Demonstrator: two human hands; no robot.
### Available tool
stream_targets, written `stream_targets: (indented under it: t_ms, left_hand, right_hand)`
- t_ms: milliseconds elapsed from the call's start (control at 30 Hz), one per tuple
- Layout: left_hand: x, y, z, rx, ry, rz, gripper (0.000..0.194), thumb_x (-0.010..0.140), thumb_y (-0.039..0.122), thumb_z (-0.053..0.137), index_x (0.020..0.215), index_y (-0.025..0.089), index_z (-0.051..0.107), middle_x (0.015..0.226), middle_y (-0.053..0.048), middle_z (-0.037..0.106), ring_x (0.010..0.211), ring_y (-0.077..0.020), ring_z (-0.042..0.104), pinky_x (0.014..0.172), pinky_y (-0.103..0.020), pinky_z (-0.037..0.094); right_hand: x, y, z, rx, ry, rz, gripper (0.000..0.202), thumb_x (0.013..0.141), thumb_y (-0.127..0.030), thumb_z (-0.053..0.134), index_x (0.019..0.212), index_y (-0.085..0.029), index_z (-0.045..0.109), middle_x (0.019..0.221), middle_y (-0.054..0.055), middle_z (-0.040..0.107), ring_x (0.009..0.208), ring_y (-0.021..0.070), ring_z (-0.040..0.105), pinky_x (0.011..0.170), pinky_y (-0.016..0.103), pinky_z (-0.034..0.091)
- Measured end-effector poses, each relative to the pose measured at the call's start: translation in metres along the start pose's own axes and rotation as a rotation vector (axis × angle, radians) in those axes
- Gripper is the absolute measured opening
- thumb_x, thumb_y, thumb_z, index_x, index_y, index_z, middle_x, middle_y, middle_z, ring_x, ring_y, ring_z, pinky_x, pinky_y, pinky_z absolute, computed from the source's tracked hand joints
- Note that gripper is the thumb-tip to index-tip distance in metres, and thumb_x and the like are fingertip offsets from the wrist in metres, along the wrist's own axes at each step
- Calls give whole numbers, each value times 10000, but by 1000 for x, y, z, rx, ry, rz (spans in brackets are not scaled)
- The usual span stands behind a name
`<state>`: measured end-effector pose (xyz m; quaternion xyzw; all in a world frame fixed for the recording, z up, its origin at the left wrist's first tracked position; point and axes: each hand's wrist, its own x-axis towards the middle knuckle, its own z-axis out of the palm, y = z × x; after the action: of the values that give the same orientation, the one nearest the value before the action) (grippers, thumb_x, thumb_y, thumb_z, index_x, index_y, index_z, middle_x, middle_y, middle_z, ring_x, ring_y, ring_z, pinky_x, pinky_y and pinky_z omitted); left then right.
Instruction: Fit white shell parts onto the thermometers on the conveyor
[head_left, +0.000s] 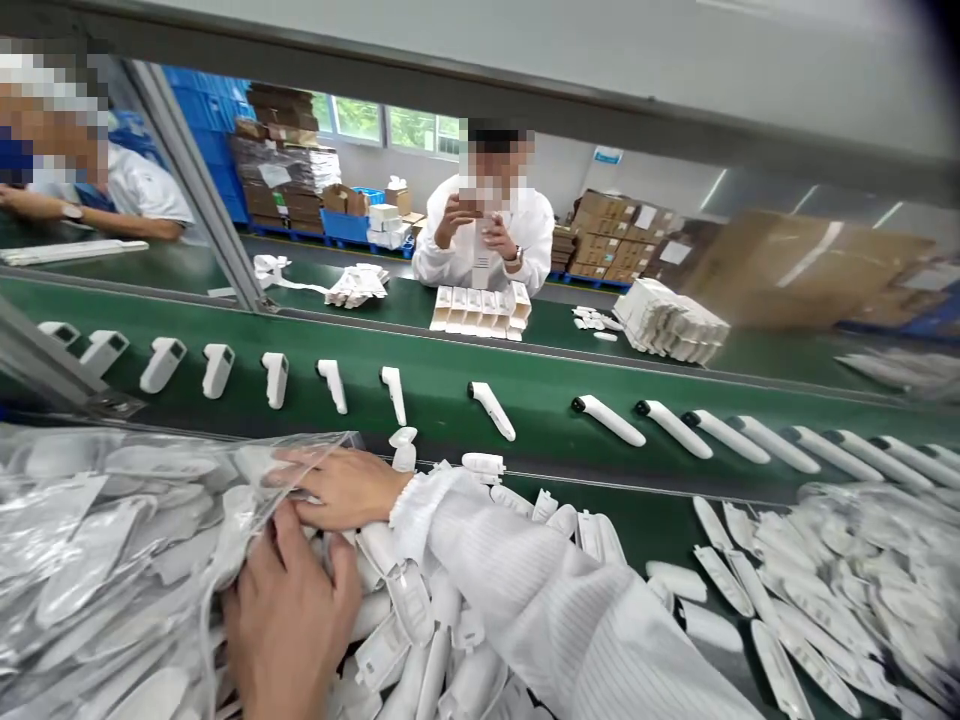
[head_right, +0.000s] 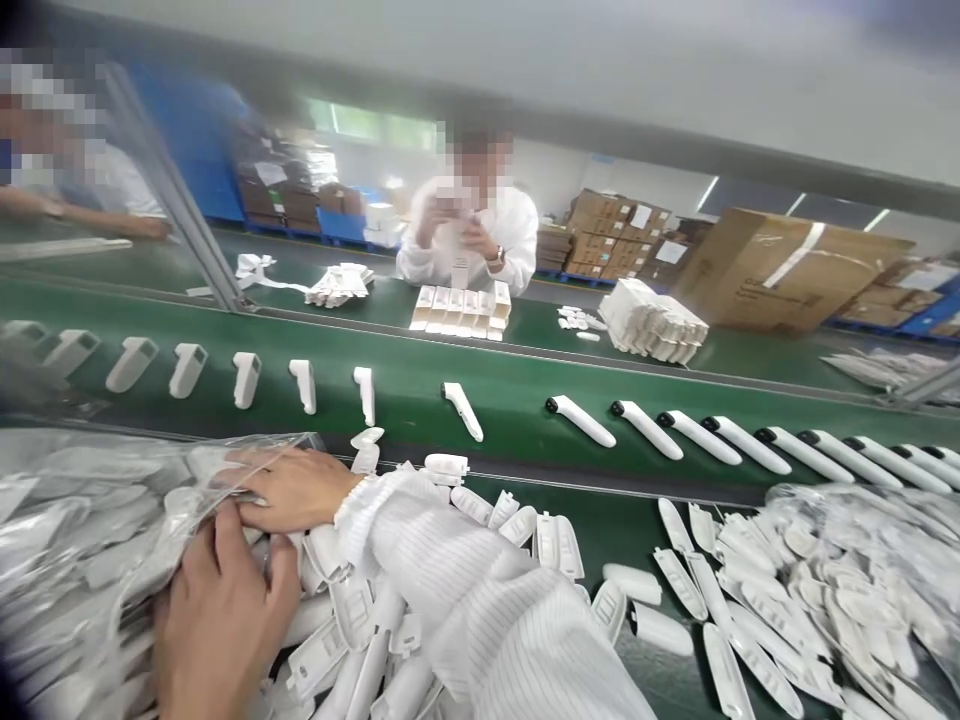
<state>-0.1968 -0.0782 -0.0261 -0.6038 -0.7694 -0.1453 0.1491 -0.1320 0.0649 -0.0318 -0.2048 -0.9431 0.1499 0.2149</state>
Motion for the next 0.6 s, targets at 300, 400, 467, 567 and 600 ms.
stream_targets:
  t_ms: [300, 400, 467, 567, 600]
  left_hand:
    - [-43, 52, 10, -420, -140, 127, 615, 950, 356, 417, 1501, 135, 254, 1221, -216, 628, 942, -342, 686, 657, -410, 547]
    - [-67, 71, 6, -585, -114, 278, 609, 936, 352, 465, 1490, 158, 302, 1282, -188, 605, 1134, -335, 623, 766, -428, 581]
    - [-67, 76, -1, -710, -143, 426, 517, 942, 339, 476, 1431, 185, 416, 1255, -151, 631, 1133, -288, 627, 807, -381, 581]
    - [-23, 73, -8, -843, -221, 605, 330, 978, 283, 396, 1216, 245, 621, 1086, -77, 707, 950, -193, 678, 806, -296, 557]
    - [0, 71, -6, -790, -202, 569, 324, 980, 296, 385, 1168, 237, 643, 1059, -72, 712, 964, -205, 670, 830, -316, 550]
  right_hand:
    - [-106, -10, -44, -173, 12, 121, 365, 931, -281, 492, 1279, -221, 585, 1435, 42, 529, 1210, 232, 497, 1035, 376, 432]
    - [-156, -10, -72, -179, -42, 94, 379, 928, -234, 474, 1288, -217, 591, 1445, 40, 528, 1269, 224, 472, 1068, 379, 417]
    - [-191, -18, -96, -181, -61, 116, 387, 941, -214, 464, 1309, -235, 583, 1433, 23, 545, 1329, 220, 445, 1100, 390, 400]
    - [-240, -48, -122, -258, -28, 234, 391, 971, -225, 465, 1351, -241, 555, 1397, 19, 580, 1361, 230, 442, 1154, 444, 361]
    - [-253, -62, -122, -297, 2, 283, 403, 969, -212, 469, 1364, -232, 545, 1391, 23, 585, 1353, 230, 457, 1156, 440, 373]
